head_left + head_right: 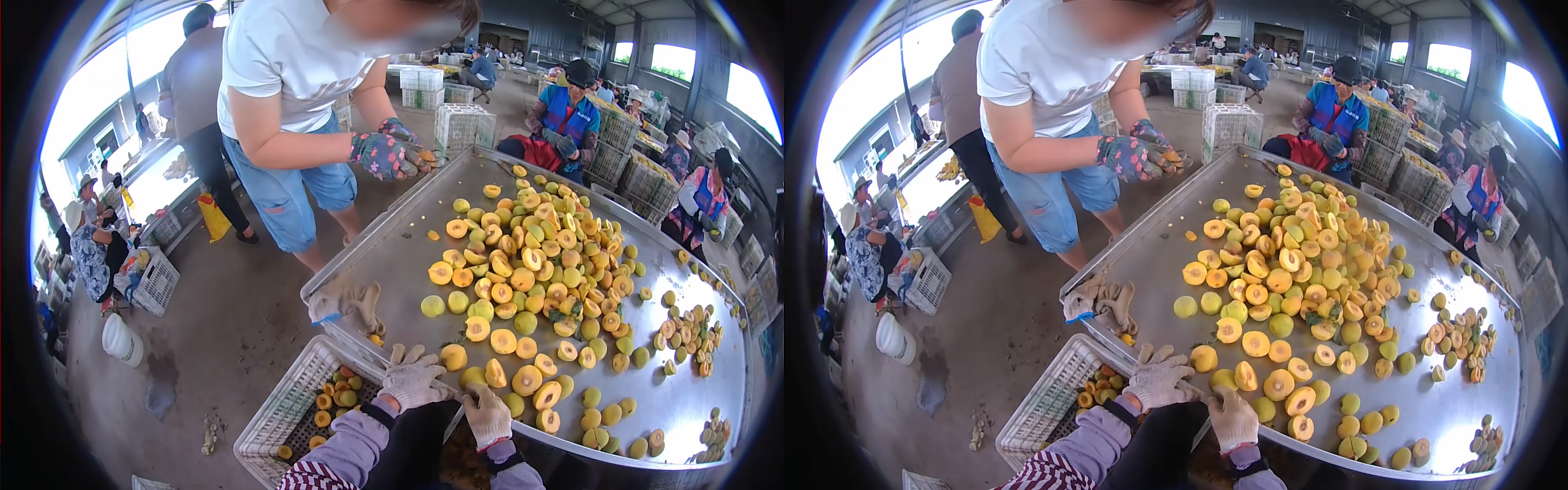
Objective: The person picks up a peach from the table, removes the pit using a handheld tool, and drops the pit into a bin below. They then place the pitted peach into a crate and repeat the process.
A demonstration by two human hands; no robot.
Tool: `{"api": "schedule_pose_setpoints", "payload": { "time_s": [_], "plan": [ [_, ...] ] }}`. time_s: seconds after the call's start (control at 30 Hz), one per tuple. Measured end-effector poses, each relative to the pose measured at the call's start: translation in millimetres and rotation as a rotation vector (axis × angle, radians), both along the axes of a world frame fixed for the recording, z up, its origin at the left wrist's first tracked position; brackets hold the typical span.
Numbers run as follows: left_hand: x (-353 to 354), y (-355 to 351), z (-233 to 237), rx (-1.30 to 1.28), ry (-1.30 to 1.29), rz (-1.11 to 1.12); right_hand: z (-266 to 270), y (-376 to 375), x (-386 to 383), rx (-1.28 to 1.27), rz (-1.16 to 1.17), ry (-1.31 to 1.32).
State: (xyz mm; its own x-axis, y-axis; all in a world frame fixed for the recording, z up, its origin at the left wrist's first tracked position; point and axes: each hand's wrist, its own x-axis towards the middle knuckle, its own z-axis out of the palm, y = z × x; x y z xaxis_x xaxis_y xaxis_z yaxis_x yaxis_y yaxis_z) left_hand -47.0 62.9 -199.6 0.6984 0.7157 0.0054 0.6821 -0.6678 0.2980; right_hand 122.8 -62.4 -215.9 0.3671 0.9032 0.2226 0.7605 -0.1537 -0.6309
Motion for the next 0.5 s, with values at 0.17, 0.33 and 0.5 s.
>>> {"api": "schedule_pose_setpoints", "payload": {
  "time_s": [0.17,0.33,0.5],
  "plan": [
    [-1.3,0.0,-6.7,0.045,-0.029,-0.002,2.7,-1.4,-2.2,-0.05,-0.011,0.006],
    [-1.5,-0.2,-3.5,0.055,-0.05,-0.011,1.9,-1.5,-2.5,-0.063,-0.007,-0.039],
    [-1.5,0.0,-5.1,0.03,-0.05,-0.007,2.1,-1.6,-3.1,-0.077,-0.005,-0.053]
  ]
}}
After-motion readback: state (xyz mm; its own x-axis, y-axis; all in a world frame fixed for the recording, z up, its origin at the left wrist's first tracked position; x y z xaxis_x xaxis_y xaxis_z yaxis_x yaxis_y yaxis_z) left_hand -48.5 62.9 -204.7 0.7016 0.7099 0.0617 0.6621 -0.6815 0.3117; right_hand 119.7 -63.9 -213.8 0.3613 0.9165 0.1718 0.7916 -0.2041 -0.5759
